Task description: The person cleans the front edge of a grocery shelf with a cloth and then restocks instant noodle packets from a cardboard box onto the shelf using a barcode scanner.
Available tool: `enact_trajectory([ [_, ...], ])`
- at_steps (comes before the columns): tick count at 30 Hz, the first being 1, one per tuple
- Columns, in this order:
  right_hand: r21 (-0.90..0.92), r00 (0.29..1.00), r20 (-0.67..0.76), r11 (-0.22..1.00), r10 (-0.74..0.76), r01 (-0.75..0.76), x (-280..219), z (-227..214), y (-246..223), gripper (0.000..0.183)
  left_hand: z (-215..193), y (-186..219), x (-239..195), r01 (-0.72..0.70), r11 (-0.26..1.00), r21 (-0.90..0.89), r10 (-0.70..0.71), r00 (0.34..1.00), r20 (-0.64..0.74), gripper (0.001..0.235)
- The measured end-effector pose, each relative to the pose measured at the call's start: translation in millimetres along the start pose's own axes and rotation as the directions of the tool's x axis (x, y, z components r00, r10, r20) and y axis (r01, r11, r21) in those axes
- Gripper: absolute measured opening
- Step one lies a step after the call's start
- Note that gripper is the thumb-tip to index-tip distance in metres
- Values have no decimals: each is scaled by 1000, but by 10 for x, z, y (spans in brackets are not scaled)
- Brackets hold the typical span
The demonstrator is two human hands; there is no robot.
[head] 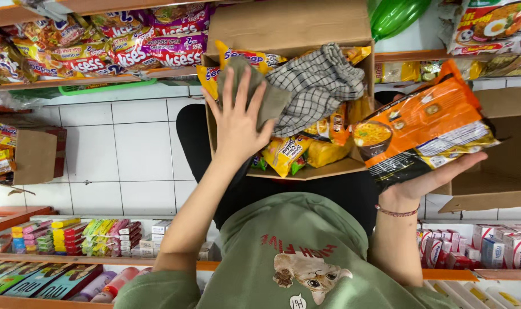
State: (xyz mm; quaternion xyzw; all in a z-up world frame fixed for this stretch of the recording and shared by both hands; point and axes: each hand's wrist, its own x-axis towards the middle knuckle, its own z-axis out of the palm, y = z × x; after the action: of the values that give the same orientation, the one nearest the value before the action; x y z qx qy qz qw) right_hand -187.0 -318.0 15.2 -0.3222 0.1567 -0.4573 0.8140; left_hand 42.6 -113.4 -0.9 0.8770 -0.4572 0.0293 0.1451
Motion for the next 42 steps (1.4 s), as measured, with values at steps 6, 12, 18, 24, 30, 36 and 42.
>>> enact_trajectory([
  [6, -171, 996, -86, 985, -12, -3, -119, -559, 66, 89, 7, 352, 572, -229, 951, -207, 266, 949, 171, 99],
  [12, -166, 996, -84, 985, 28, -42, -201, -755, 114, 88, 320, 403, 840, -290, 946, -146, 319, 915, 249, 84],
  [18, -214, 998, -24, 975, 55, -58, -144, -753, 233, 92, 269, 331, 453, -513, 817, -263, 430, 846, -315, 66],
  [24, -127, 946, 279, 983, 166, -135, -128, -243, 371, 92, 29, 1029, -189, -450, 670, -590, 292, 891, -348, 68],
  [30, 172, 803, 133, 784, 581, -596, -295, -169, 520, 91, -162, 1269, -233, -481, 827, -292, 349, 845, -404, 65],
  [36, -154, 880, 277, 922, 386, -356, -429, -164, 558, 91, -266, 1096, -70, -124, 798, -590, -31, 969, -246, 66],
  [42, -253, 906, 194, 912, 376, -324, -454, -79, 617, 95, -304, 995, -123, -363, 744, -561, 242, 929, -280, 64],
])
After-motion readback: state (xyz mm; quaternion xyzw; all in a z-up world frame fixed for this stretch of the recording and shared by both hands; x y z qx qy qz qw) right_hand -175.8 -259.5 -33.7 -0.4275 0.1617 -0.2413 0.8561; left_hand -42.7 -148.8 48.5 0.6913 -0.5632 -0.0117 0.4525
